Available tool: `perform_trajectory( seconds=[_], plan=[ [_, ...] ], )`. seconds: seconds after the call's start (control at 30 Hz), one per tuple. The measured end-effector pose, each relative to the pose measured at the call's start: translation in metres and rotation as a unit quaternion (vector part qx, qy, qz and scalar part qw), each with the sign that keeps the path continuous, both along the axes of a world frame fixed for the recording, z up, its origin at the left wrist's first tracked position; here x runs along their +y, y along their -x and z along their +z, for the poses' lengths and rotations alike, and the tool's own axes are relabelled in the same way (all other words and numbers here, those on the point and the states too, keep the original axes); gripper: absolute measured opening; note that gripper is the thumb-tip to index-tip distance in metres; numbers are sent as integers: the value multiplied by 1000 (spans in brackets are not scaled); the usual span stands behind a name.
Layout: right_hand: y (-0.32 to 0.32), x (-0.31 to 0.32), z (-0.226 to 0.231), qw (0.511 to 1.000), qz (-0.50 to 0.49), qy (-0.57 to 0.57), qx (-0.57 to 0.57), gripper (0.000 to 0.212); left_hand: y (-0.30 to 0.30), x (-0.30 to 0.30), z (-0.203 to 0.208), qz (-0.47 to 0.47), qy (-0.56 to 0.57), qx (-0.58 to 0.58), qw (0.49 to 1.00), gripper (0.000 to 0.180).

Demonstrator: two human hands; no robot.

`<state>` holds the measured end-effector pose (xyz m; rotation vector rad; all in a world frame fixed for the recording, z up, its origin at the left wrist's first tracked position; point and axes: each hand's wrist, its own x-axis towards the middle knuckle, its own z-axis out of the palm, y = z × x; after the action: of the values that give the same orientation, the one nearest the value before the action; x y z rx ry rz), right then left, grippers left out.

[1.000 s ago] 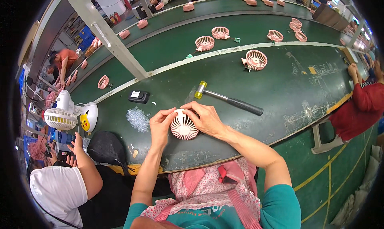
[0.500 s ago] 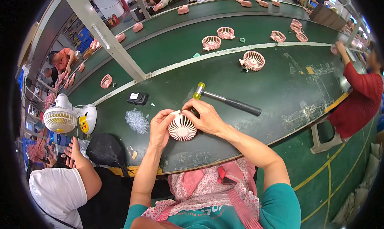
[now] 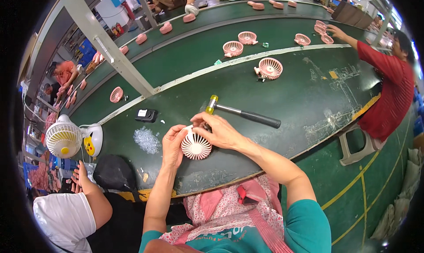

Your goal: The person assembles portable fan parts by inserting electronic components and plastic pieces into fan grilles by hand, tapping them with a small mallet, and placing the assembled units onto a conveyor belt.

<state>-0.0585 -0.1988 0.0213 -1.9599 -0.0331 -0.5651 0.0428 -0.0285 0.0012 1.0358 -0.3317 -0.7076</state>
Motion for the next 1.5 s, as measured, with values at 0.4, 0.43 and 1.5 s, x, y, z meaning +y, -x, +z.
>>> perform_trajectory(
  seconds=[0.4, 0.43, 1.5],
  plan=[
    [-129, -72, 12, 971, -109, 128, -171, 23, -4, -8, -30, 121, -165, -312, 928, 30],
    [-141, -82, 6, 961, -65, 194, -185, 26, -2, -4, -32, 119, -197, -333, 914, 29],
    [-12, -37, 18, 948, 117, 288, 65, 41, 12, -19, -18, 150, -219, -719, 642, 36]
  ],
)
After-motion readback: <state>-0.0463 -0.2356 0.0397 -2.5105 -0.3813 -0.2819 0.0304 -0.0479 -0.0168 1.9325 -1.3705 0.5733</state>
